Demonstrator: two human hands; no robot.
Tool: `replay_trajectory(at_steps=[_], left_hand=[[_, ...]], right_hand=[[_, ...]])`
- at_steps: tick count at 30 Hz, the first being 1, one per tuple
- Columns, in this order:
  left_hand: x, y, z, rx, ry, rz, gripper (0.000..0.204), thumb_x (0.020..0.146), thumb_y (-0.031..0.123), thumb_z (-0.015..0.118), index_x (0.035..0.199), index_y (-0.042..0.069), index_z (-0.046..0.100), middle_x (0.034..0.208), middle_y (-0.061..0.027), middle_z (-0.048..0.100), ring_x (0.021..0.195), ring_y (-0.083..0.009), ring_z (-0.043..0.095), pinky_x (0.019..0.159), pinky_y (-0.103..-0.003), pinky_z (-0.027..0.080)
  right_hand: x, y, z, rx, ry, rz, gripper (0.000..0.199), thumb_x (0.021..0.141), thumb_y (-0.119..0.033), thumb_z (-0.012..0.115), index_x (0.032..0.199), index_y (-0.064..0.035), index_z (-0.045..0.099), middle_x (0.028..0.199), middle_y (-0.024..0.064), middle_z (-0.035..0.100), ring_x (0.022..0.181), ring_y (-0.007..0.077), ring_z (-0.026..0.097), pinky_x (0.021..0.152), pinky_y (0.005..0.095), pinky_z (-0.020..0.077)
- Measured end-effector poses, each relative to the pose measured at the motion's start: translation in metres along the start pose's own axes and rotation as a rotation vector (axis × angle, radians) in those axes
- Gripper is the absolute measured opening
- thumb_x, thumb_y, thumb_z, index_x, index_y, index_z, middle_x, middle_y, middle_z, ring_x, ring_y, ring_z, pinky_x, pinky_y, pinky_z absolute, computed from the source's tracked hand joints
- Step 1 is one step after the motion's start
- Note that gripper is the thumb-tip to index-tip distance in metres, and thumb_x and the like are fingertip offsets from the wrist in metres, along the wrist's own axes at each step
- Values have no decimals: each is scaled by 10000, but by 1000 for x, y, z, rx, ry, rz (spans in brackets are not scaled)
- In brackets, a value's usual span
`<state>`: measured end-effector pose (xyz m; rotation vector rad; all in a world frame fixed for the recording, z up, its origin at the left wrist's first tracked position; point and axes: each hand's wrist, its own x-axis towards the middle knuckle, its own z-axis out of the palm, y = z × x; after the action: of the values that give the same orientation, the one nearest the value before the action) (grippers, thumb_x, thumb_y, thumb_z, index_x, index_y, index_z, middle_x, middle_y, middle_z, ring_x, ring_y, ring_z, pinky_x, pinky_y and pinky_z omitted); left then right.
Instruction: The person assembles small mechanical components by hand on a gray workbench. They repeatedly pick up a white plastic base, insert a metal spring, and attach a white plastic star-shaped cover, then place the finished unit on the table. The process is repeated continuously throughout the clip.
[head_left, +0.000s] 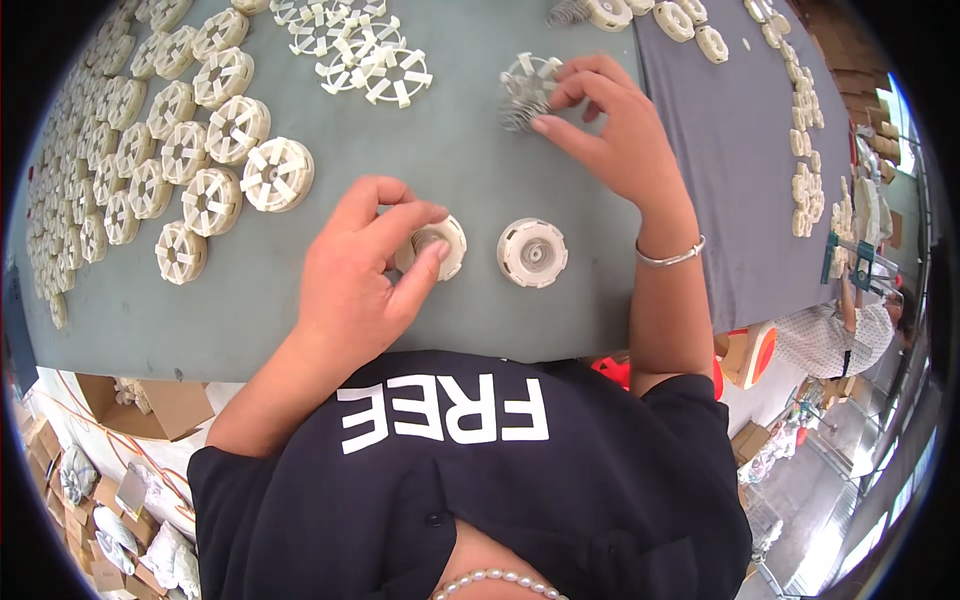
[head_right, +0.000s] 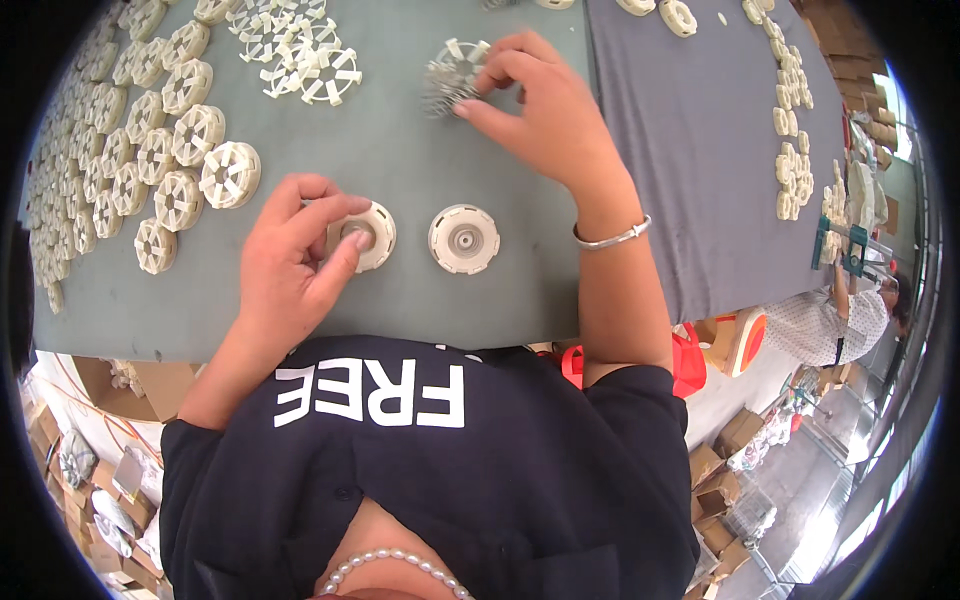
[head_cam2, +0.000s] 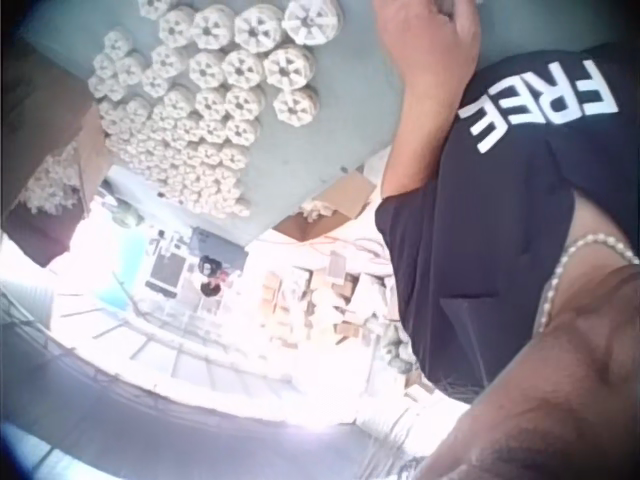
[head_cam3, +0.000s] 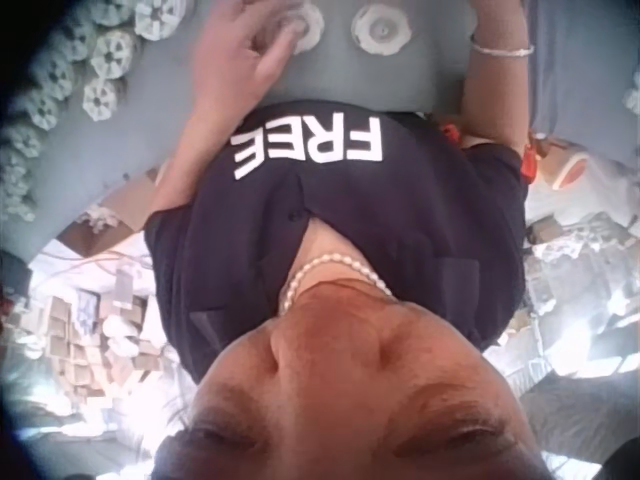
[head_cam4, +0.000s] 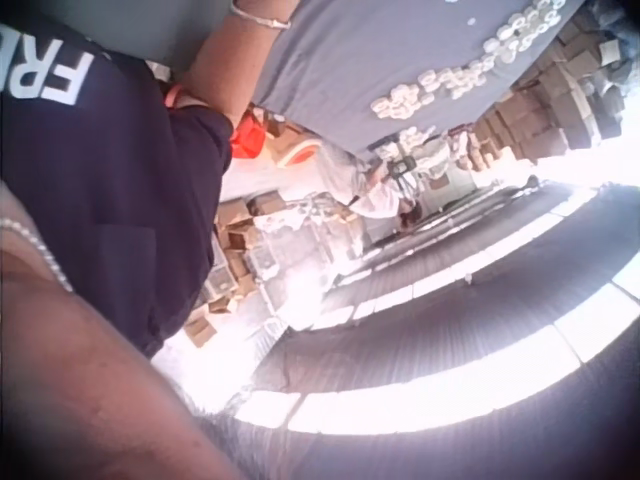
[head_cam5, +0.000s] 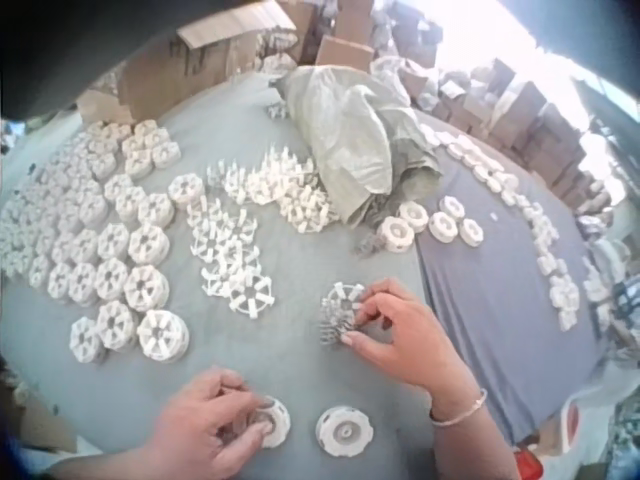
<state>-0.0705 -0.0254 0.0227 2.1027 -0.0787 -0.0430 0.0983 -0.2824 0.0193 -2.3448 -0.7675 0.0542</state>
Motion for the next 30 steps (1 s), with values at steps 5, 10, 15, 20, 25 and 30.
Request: replay_trajectory(at_steps=[5,10,15,20,25,30], left_hand=[[-4,-13,0,43,-61,97,381,813,61,860,1184,91,774,1172,-53,628,839,-175,633,677,-308,522],[-5,-10,-8,61,-109,75,471,799,147,908,1240,104,748,1237,-75,618,909,-238,674,777,-377,567],[-11,-19,-6,41,-77,48,636,749,154,943,1349,126,733,1276,-59,622,757,-161,543,684,-310,512],[-15,-27,2,-58,2,84,531,771,62,903,1284,120,777,1289,-54,630,707,-106,530,635,-262,494],[-11,-26,1,-87,-18,76,453,805,52,884,1238,157,800,1281,-56,644,785,-147,628,654,-281,556],[-8,-25,-5,-65,-53,47,569,768,149,921,1313,114,761,1295,-68,636,771,-135,608,668,-290,541]], right_hand=[[1,19,-38,106,-39,184,297,875,-265,887,1021,-51,742,1102,29,688,906,180,628,784,338,535],[19,28,-21,-53,29,136,282,909,-241,858,1080,-55,733,1128,7,704,912,142,626,771,308,518],[13,24,-5,35,40,104,305,892,-211,873,1096,-56,708,1069,9,721,877,160,639,773,322,538],[-11,11,-14,-182,354,-16,313,882,-169,879,1100,-56,685,946,6,739,847,165,695,765,319,562],[-26,30,-25,324,356,226,290,927,-112,836,1159,7,707,1008,49,749,849,103,711,747,255,570],[9,69,-42,315,407,214,310,987,-183,777,1229,3,719,1087,82,759,948,146,726,857,300,584]])
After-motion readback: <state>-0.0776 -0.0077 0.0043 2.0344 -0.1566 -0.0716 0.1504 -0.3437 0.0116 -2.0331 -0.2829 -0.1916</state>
